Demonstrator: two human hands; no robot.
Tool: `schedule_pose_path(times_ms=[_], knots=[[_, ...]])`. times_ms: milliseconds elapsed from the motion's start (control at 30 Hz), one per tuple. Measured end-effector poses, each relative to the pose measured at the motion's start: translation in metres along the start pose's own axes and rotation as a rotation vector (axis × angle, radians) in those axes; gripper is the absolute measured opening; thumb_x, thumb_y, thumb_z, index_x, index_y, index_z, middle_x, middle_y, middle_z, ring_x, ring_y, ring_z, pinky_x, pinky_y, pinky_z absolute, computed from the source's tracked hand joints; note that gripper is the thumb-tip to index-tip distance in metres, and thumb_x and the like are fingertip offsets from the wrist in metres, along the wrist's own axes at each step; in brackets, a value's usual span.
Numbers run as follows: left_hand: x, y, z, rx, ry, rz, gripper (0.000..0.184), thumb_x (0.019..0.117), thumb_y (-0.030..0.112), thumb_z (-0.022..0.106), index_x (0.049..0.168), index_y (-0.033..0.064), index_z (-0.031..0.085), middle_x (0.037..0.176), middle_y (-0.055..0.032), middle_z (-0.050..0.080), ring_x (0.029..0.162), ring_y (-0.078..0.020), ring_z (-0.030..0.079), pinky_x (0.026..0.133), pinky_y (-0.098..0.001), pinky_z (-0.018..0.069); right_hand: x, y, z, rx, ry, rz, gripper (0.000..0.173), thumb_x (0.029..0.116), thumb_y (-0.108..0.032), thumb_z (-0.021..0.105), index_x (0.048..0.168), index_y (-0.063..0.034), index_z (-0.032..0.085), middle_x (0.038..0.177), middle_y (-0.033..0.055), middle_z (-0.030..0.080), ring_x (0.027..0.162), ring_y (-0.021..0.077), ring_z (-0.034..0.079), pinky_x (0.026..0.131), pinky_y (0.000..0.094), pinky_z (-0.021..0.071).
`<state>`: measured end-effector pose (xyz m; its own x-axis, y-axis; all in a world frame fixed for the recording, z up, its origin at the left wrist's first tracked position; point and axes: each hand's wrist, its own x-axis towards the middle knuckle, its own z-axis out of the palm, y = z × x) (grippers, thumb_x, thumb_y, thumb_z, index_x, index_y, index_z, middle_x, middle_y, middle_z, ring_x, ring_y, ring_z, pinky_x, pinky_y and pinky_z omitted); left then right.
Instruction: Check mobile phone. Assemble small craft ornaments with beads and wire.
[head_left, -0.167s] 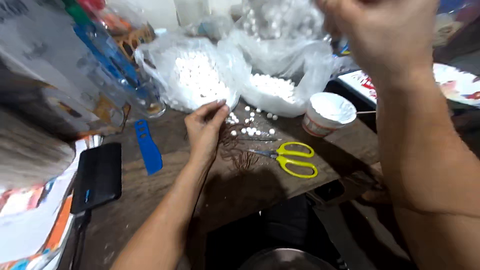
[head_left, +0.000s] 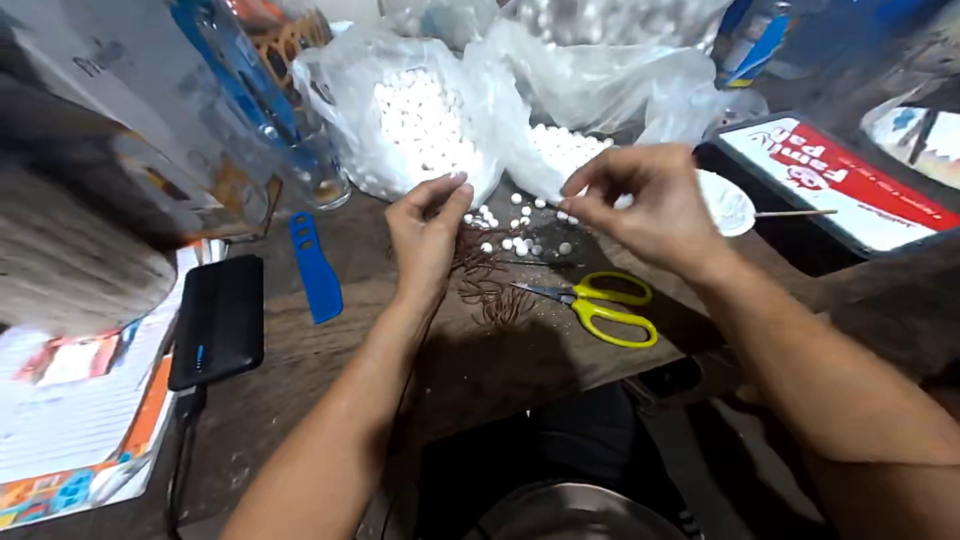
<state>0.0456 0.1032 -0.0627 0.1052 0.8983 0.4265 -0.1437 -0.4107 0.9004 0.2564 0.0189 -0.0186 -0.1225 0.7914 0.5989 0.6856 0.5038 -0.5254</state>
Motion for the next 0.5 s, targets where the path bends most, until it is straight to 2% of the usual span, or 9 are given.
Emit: schedule_pose_path(times_ms=[33, 67, 100, 133, 233, 267, 333, 400, 500], knots=[[0.001, -0.001, 0.0, 0.0, 0.002, 0.0, 0.012, 0.0948, 0.002, 0.065, 0.106, -0.0013, 0.07, 0.094, 0.002, 0.071, 0.082, -0.0009, 0.066, 0.075, -0.0196, 0.0558, -0.005, 0.003, 0.008, 0.016, -0.078, 0.058, 0.016, 0.0896, -0.008, 0.071, 0.104, 0.001, 0.071, 0.077, 0.0028, 0.065, 0.064, 0.004, 0.059, 0.061, 0.0217, 0.0516], [0.001, -0.001, 0.0, 0.001, 0.005, 0.003, 0.012, 0.0947, 0.001, 0.065, 0.105, -0.0014, 0.07, 0.094, 0.0019, 0.071, 0.081, -0.0008, 0.066, 0.074, -0.0196, 0.0557, -0.009, 0.005, 0.014, 0.031, -0.168, 0.11, 0.02, 0.091, -0.006, 0.07, 0.11, 0.0007, 0.072, 0.09, 0.0083, 0.072, 0.077, 0.0098, 0.068, 0.072, 0.0274, 0.0583], [0.001, -0.001, -0.001, 0.005, 0.009, 0.004, 0.012, 0.0949, 0.001, 0.064, 0.105, -0.0017, 0.07, 0.093, 0.0018, 0.071, 0.08, -0.0008, 0.066, 0.074, -0.0194, 0.0554, -0.013, 0.007, 0.022, 0.039, -0.234, 0.134, 0.021, 0.0923, -0.005, 0.069, 0.113, 0.0004, 0.072, 0.098, 0.0109, 0.073, 0.084, 0.0134, 0.071, 0.078, 0.0317, 0.0595], [0.001, 0.0, -0.001, 0.012, 0.012, 0.005, 0.012, 0.0952, 0.001, 0.064, 0.106, -0.0019, 0.07, 0.092, 0.0018, 0.071, 0.08, -0.0006, 0.066, 0.074, -0.0191, 0.055, -0.016, 0.008, 0.029, 0.025, -0.266, 0.133, 0.019, 0.0936, -0.007, 0.067, 0.11, -0.0005, 0.074, 0.096, 0.0105, 0.074, 0.083, 0.014, 0.07, 0.079, 0.0331, 0.0585], [0.001, 0.002, 0.0, 0.007, 0.024, 0.011, 0.012, 0.0953, 0.001, 0.064, 0.105, -0.0018, 0.07, 0.091, 0.0019, 0.07, 0.079, -0.0008, 0.065, 0.073, -0.0192, 0.0551, -0.016, 0.004, 0.045, -0.066, -0.296, 0.11, 0.012, 0.0946, -0.013, 0.066, 0.092, -0.0057, 0.076, 0.077, 0.0042, 0.069, 0.066, 0.0111, 0.063, 0.066, 0.0324, 0.053], [0.002, 0.002, 0.0, 0.01, 0.022, 0.012, 0.012, 0.0951, 0.001, 0.064, 0.105, -0.0017, 0.07, 0.092, 0.0017, 0.07, 0.08, -0.0008, 0.065, 0.073, -0.0195, 0.0553, -0.013, 0.001, 0.048, -0.105, -0.323, 0.123, 0.013, 0.0941, -0.013, 0.068, 0.088, -0.0052, 0.076, 0.074, 0.0054, 0.067, 0.065, 0.0148, 0.061, 0.064, 0.0371, 0.0511], [0.002, 0.002, 0.0, 0.022, 0.021, 0.016, 0.012, 0.0948, 0.002, 0.065, 0.105, -0.0018, 0.07, 0.095, 0.0007, 0.07, 0.082, -0.0011, 0.066, 0.074, -0.0199, 0.0547, -0.004, -0.003, 0.057, -0.2, -0.418, 0.17, 0.015, 0.0922, -0.014, 0.071, 0.083, -0.0034, 0.074, 0.071, 0.0095, 0.064, 0.066, 0.0242, 0.061, 0.064, 0.0472, 0.0492], [0.003, 0.002, -0.001, 0.018, 0.024, 0.018, 0.013, 0.095, 0.002, 0.065, 0.106, -0.0027, 0.07, 0.095, 0.0001, 0.07, 0.081, -0.0011, 0.065, 0.074, -0.0196, 0.0547, 0.005, -0.005, 0.065, -0.257, -0.507, 0.229, 0.017, 0.0923, -0.015, 0.071, 0.082, -0.0015, 0.071, 0.072, 0.0125, 0.063, 0.071, 0.0302, 0.062, 0.066, 0.0529, 0.0473], [0.003, 0.001, 0.0, 0.004, 0.035, 0.022, 0.012, 0.0949, 0.002, 0.065, 0.105, -0.0033, 0.07, 0.094, -0.0003, 0.07, 0.081, -0.0013, 0.065, 0.074, -0.0196, 0.0551, 0.007, -0.003, 0.071, -0.255, -0.496, 0.215, 0.02, 0.0936, -0.013, 0.065, 0.077, -0.0014, 0.068, 0.069, 0.0119, 0.061, 0.069, 0.0299, 0.061, 0.063, 0.0515, 0.0451]])
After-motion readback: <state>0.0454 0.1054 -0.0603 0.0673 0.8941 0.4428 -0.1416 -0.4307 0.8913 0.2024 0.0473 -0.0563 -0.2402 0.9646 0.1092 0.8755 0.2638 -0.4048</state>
